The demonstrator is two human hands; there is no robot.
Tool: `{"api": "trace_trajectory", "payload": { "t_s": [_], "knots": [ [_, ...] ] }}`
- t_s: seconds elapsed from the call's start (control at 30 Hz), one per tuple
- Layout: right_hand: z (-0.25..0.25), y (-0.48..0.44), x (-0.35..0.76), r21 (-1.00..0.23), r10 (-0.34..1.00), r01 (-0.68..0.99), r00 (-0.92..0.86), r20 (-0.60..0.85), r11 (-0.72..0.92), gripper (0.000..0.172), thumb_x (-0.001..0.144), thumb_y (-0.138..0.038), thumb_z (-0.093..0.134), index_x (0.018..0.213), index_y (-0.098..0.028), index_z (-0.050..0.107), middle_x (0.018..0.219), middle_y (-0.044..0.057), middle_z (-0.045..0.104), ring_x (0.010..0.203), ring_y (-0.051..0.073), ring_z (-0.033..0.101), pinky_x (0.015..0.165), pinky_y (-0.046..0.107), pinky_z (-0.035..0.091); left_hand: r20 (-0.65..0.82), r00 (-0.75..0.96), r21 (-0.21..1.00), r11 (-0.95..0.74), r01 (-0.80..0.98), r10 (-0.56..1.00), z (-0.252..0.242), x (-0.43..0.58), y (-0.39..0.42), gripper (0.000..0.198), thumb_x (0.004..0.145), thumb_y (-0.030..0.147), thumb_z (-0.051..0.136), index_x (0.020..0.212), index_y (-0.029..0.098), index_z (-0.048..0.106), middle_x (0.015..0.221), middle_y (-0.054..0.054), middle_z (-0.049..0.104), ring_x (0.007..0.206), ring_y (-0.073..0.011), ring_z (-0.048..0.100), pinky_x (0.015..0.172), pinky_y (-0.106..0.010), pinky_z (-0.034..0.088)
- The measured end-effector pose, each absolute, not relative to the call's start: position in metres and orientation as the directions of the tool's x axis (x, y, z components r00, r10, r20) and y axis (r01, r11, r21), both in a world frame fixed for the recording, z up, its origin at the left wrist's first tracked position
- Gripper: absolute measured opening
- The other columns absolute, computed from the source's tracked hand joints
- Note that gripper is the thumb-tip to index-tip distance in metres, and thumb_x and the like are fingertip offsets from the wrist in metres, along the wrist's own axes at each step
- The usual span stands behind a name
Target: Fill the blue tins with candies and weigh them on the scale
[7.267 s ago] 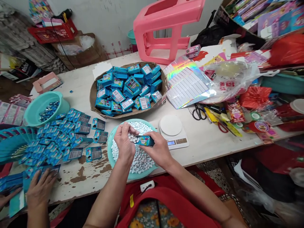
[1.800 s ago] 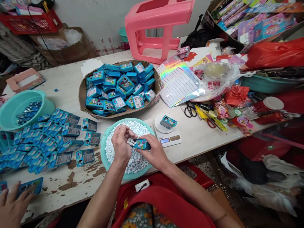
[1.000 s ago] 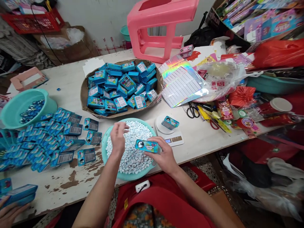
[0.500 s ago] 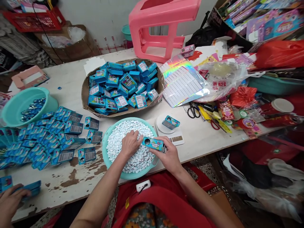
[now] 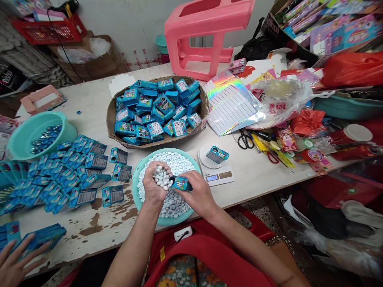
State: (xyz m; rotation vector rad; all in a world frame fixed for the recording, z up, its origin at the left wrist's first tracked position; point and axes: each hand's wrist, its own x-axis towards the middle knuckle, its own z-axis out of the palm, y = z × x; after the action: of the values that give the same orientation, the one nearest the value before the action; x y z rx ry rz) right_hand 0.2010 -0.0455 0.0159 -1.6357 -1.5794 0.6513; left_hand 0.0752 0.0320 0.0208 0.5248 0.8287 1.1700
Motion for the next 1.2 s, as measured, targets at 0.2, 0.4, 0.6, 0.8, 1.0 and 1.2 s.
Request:
{"api": "trace_trajectory", "payload": {
  "t_s": [0.2, 0.4, 0.6, 0.8, 1.0, 1.2],
  "knots": [
    [0.017, -0.039, 0.193, -0.791, 0.990, 0.610, 0.067, 0.121, 0.056, 0.037, 0.070, -0.021, 0.073, 0.104, -0.022, 0.059, 0.099, 0.006, 0.063, 0.094, 0.025, 0.056, 0.083, 0.038, 0.046, -0.282, 0.071, 0.777, 0.271, -0.568, 0.957, 0.024, 0.079, 0.032, 0.019, 0.076, 0.029, 0.057, 0.064, 0.017, 0.050, 0.060, 0.002, 0.049, 0.055, -0.0111, 0.053, 0.056, -0.025, 0.046],
    [0.015, -0.038, 0.190, -0.811, 0.991, 0.584, 0.080, 0.111, 0.043, 0.036, 0.068, -0.019, 0.074, 0.102, -0.023, 0.060, 0.096, 0.005, 0.063, 0.093, 0.024, 0.056, 0.082, 0.037, 0.046, -0.330, -0.015, 0.828, 0.282, -0.485, 0.944, 0.023, 0.082, 0.035, 0.023, 0.076, 0.034, 0.061, 0.068, 0.016, 0.050, 0.056, 0.004, 0.050, 0.046, -0.0074, 0.047, 0.055, -0.025, 0.047],
    [0.020, -0.039, 0.192, -0.830, 0.981, 0.556, 0.127, 0.147, 0.053, 0.033, 0.073, -0.021, 0.069, 0.104, -0.024, 0.059, 0.098, 0.006, 0.063, 0.095, 0.023, 0.057, 0.083, 0.037, 0.046, -0.307, -0.073, 0.842, 0.235, -0.485, 0.949, 0.029, 0.085, 0.036, 0.026, 0.075, 0.037, 0.062, 0.069, 0.016, 0.049, 0.061, 0.004, 0.051, 0.051, -0.0084, 0.052, 0.053, -0.022, 0.045],
    [0.021, -0.037, 0.187, -0.839, 0.982, 0.544, 0.144, 0.126, 0.027, 0.029, 0.072, -0.018, 0.068, 0.100, -0.023, 0.060, 0.095, 0.005, 0.063, 0.093, 0.023, 0.057, 0.082, 0.036, 0.046, -0.307, -0.057, 0.838, 0.242, -0.489, 0.950, 0.034, 0.087, 0.033, 0.026, 0.077, 0.037, 0.061, 0.068, 0.017, 0.047, 0.058, 0.004, 0.049, 0.050, -0.0082, 0.050, 0.052, -0.023, 0.045],
    [0.024, -0.037, 0.186, -0.861, 0.975, 0.505, 0.162, 0.151, 0.049, 0.029, 0.072, -0.017, 0.067, 0.099, -0.023, 0.060, 0.094, 0.005, 0.063, 0.092, 0.022, 0.058, 0.081, 0.035, 0.047, -0.202, -0.125, 0.901, 0.135, -0.413, 0.971, 0.038, 0.089, 0.029, 0.026, 0.080, 0.035, 0.058, 0.065, 0.017, 0.048, 0.056, 0.004, 0.049, 0.054, -0.0096, 0.052, 0.060, -0.024, 0.046],
    [0.029, -0.038, 0.186, -0.876, 0.968, 0.479, 0.183, 0.169, 0.062, 0.029, 0.072, -0.017, 0.068, 0.100, -0.023, 0.060, 0.094, 0.005, 0.063, 0.092, 0.021, 0.058, 0.081, 0.034, 0.047, -0.160, -0.157, 0.921, 0.091, -0.378, 0.975, 0.043, 0.090, 0.029, 0.023, 0.081, 0.033, 0.057, 0.066, 0.017, 0.049, 0.057, 0.004, 0.049, 0.053, -0.0087, 0.050, 0.057, -0.022, 0.044]
  ]
}}
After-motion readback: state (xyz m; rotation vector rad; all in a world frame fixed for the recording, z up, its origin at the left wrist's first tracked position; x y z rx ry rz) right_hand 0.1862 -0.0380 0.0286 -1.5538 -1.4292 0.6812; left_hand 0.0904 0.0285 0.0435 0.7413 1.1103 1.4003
